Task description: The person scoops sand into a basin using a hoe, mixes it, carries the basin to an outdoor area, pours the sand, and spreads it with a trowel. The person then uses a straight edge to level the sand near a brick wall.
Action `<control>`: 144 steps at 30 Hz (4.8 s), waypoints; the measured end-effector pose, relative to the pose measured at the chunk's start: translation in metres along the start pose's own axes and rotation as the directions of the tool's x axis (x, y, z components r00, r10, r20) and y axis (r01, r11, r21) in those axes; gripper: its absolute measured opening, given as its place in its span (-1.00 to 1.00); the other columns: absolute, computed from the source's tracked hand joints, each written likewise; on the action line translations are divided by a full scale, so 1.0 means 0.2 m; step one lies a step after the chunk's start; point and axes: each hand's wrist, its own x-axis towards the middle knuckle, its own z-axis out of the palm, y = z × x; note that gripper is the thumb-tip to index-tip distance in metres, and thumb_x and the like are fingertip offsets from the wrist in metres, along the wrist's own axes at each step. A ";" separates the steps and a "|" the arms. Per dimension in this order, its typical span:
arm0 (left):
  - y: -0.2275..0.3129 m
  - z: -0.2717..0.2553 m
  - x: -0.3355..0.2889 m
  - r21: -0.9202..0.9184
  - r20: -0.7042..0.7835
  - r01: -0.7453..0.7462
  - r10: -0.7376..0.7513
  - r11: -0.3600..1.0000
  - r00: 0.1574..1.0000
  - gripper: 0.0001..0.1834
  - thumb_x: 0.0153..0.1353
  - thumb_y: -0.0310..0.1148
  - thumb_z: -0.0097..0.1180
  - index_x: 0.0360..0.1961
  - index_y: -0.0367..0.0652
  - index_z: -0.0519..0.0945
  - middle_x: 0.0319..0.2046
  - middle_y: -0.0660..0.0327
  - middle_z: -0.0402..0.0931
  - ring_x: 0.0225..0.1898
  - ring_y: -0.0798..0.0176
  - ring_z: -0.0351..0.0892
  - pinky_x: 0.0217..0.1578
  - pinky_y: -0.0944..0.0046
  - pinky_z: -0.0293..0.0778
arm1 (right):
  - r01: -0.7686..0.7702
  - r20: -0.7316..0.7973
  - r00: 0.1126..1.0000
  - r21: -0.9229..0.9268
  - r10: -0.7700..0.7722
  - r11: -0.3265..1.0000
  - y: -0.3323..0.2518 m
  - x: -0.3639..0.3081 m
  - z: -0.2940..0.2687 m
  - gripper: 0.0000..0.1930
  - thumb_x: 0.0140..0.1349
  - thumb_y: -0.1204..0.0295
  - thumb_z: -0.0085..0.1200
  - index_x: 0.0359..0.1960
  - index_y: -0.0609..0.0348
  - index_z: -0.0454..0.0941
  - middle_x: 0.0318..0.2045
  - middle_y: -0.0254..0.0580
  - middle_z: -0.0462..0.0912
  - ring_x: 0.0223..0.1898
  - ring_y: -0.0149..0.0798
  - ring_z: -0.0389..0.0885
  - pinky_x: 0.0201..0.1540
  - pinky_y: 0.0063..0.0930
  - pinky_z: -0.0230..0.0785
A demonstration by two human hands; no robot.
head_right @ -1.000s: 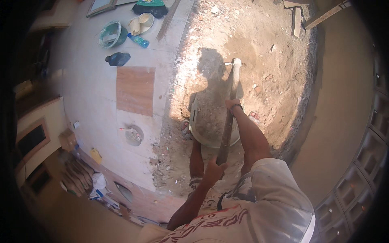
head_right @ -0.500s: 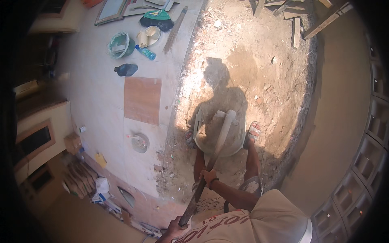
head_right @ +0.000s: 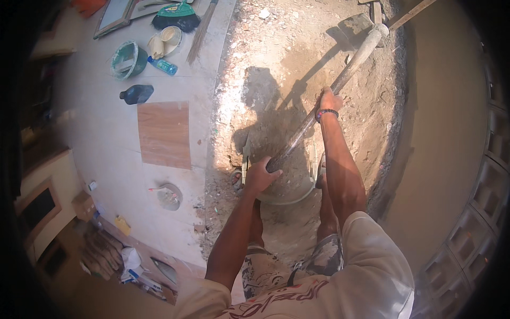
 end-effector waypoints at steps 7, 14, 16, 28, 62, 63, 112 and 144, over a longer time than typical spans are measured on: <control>-0.38 -0.05 -0.14 -0.154 0.051 0.166 -0.160 0.974 0.986 -0.41 -0.07 -0.11 0.28 -0.05 -0.25 0.49 -0.30 -0.09 0.56 -0.19 -0.06 0.57 -0.17 0.09 0.42 | -0.058 -0.076 0.997 -0.695 0.007 0.716 0.77 0.05 0.19 -0.78 0.06 0.37 0.05 -0.57 0.33 0.48 -0.68 -0.09 0.51 -0.67 -0.15 0.51 -0.60 -0.32 0.32; -0.30 -0.01 -0.59 -0.377 0.110 0.282 -0.259 0.882 0.959 -0.49 0.04 -0.15 0.21 -0.07 -0.28 0.45 -0.26 -0.11 0.54 -0.15 -0.07 0.55 -0.13 0.09 0.39 | 0.062 0.174 0.906 -0.956 0.386 0.286 1.10 -0.08 0.05 -0.63 0.08 0.27 0.00 -0.28 0.40 0.58 -0.22 0.09 0.63 -0.12 -0.01 0.60 -0.07 -0.26 0.43; -0.26 0.11 -0.72 -0.355 -0.028 0.288 -0.319 0.889 0.948 -0.48 0.06 -0.13 0.20 -0.06 -0.28 0.43 -0.28 -0.11 0.54 -0.17 -0.08 0.55 -0.14 0.09 0.39 | 0.104 0.243 0.807 -0.956 0.538 0.276 0.92 -0.37 0.12 -0.65 0.07 0.31 -0.01 -0.26 0.40 0.57 -0.23 0.11 0.62 -0.13 -0.02 0.61 -0.08 -0.28 0.43; 0.25 0.29 -0.99 -0.275 0.019 0.366 -0.376 0.889 0.926 -0.40 0.07 -0.05 0.15 0.00 -0.29 0.36 -0.27 -0.14 0.53 -0.15 -0.13 0.54 -0.14 0.04 0.40 | -0.095 0.300 0.799 -0.792 0.521 0.603 0.68 -0.45 -0.30 -0.79 0.01 0.43 -0.07 -0.67 0.30 0.46 -0.76 -0.10 0.47 -0.75 -0.15 0.48 -0.65 -0.29 0.39; 0.09 0.48 -0.19 -0.218 -0.042 0.145 -0.158 0.965 0.987 -0.31 -0.14 -0.20 0.27 0.03 -0.35 0.40 -0.22 -0.14 0.53 -0.15 -0.09 0.55 -0.11 0.09 0.41 | 0.033 0.269 0.956 -0.499 0.119 0.866 0.11 0.06 0.05 -0.82 -0.01 0.43 0.06 -0.56 0.35 0.44 -0.69 -0.11 0.47 -0.79 -0.24 0.41 -0.76 -0.31 0.24; 0.06 0.54 -0.20 -0.306 -0.045 0.120 -0.140 0.945 0.989 -0.37 -0.13 -0.24 0.26 -0.01 -0.33 0.41 -0.27 -0.08 0.54 -0.21 -0.03 0.56 -0.17 0.10 0.43 | 0.067 0.261 0.959 -0.595 0.114 0.801 0.24 0.11 0.03 -0.71 -0.02 0.35 0.09 -0.48 0.44 0.50 -0.58 0.08 0.57 -0.63 -0.09 0.57 -0.56 -0.27 0.40; -0.36 0.33 -1.79 -0.038 0.140 0.368 -0.360 0.929 0.923 -0.56 -0.05 -0.10 0.24 -0.19 -0.08 0.45 -0.47 0.01 0.58 -0.31 -0.10 0.58 -0.30 0.02 0.47 | -0.372 0.345 0.774 -0.432 0.532 0.822 0.50 -1.31 -0.99 -0.89 0.04 0.56 -0.01 -0.43 0.25 0.31 -0.65 -0.13 0.43 -0.70 -0.18 0.48 -0.61 -0.29 0.43; 0.36 0.28 -1.03 -0.328 -0.084 0.266 -0.308 0.906 0.948 -0.46 0.01 -0.16 0.18 -0.09 -0.36 0.41 -0.31 -0.22 0.54 -0.19 -0.23 0.54 -0.15 -0.07 0.41 | -0.267 0.321 0.716 -0.694 0.620 0.669 0.49 -0.65 -0.52 -0.84 0.09 0.42 -0.04 -0.54 0.24 0.49 -0.69 -0.15 0.50 -0.70 -0.23 0.48 -0.62 -0.34 0.34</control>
